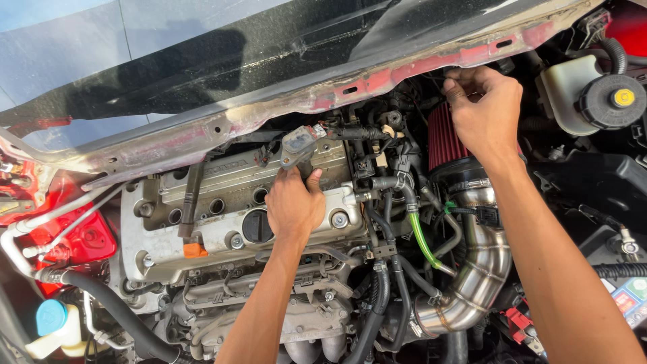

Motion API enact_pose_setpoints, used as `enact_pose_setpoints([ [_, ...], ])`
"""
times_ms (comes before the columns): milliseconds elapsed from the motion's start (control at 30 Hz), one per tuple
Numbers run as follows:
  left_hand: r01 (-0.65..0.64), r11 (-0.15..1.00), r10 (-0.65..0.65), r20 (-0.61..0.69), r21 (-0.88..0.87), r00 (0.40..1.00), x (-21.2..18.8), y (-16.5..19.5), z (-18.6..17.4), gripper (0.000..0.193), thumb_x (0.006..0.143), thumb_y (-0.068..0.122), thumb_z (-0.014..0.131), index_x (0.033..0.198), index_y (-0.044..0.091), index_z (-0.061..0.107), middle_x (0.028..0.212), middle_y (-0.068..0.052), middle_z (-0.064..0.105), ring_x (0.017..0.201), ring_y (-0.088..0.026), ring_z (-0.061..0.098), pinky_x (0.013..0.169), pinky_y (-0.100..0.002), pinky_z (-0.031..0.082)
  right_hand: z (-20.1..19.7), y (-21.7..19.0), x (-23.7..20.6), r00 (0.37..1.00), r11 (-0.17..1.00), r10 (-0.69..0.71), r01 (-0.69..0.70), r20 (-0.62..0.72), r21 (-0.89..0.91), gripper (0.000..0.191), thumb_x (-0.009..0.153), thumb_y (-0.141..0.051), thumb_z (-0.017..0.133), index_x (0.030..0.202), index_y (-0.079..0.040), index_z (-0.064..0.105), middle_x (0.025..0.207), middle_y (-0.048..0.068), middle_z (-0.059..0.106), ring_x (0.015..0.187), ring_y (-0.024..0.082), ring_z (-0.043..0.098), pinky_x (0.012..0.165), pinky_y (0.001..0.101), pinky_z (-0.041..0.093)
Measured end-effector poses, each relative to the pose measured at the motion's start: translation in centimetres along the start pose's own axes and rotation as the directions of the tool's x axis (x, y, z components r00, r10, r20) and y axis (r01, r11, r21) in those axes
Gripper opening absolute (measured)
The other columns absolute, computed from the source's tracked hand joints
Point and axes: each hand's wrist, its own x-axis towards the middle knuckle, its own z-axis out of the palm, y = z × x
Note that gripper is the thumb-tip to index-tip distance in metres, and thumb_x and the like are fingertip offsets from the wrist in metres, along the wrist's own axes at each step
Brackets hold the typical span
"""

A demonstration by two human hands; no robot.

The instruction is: The person removes several ignition coils from a car engine, cleans them with a cloth, and reinstalls them. The person uses a socket wrench to loosen and tighten bolts, and handles the coils and electrical connectors by hand.

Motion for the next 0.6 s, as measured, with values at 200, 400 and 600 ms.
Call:
enact_pose_setpoints([
  [200,0.013,0.999,-0.013,-0.005,0.048,1.000,0.0,0.1,-0.2,0.047,0.096,0.047,0.060,0.103,0.001,0.068,0.113,-0.019,0.069,0.102,-0.045,0.066,0.087,-0.057,0.049,-0.3,0.4,-1.9,0.996,0.996,0.055,-0.060,0.069,0.067,0.010,0.099,-0.006,0.073,0.103,0.003,0.076,0.088,0.008,0.076,0.075,0.009,0.066,0.071,0.0263,0.054],
  [400,0.066,0.989,-0.068,0.008,0.132,0.998,-0.4,0.3,0.5,0.050,0.096,0.051,0.063,0.105,0.001,0.067,0.105,-0.027,0.070,0.097,-0.051,0.065,0.085,-0.060,0.049,-9.2,-3.9,-10.4,0.944,0.986,0.140,-0.161,0.298,0.046,0.017,0.086,-0.013,0.081,0.093,0.002,0.075,0.081,0.006,0.076,0.073,0.010,0.069,0.071,0.0269,0.056],
  [600,0.016,0.993,-0.011,-0.037,0.119,0.999,-0.8,0.6,0.6,0.051,0.101,0.049,0.064,0.106,-0.002,0.066,0.105,-0.029,0.070,0.097,-0.053,0.065,0.085,-0.059,0.049,-23.9,-5.7,-12.7,0.796,0.482,0.540,-0.024,-0.275,0.876,0.040,0.099,-0.030,0.062,0.127,-0.002,0.061,0.119,0.025,0.074,0.109,0.027,0.076,0.103,0.0328,0.061],
])
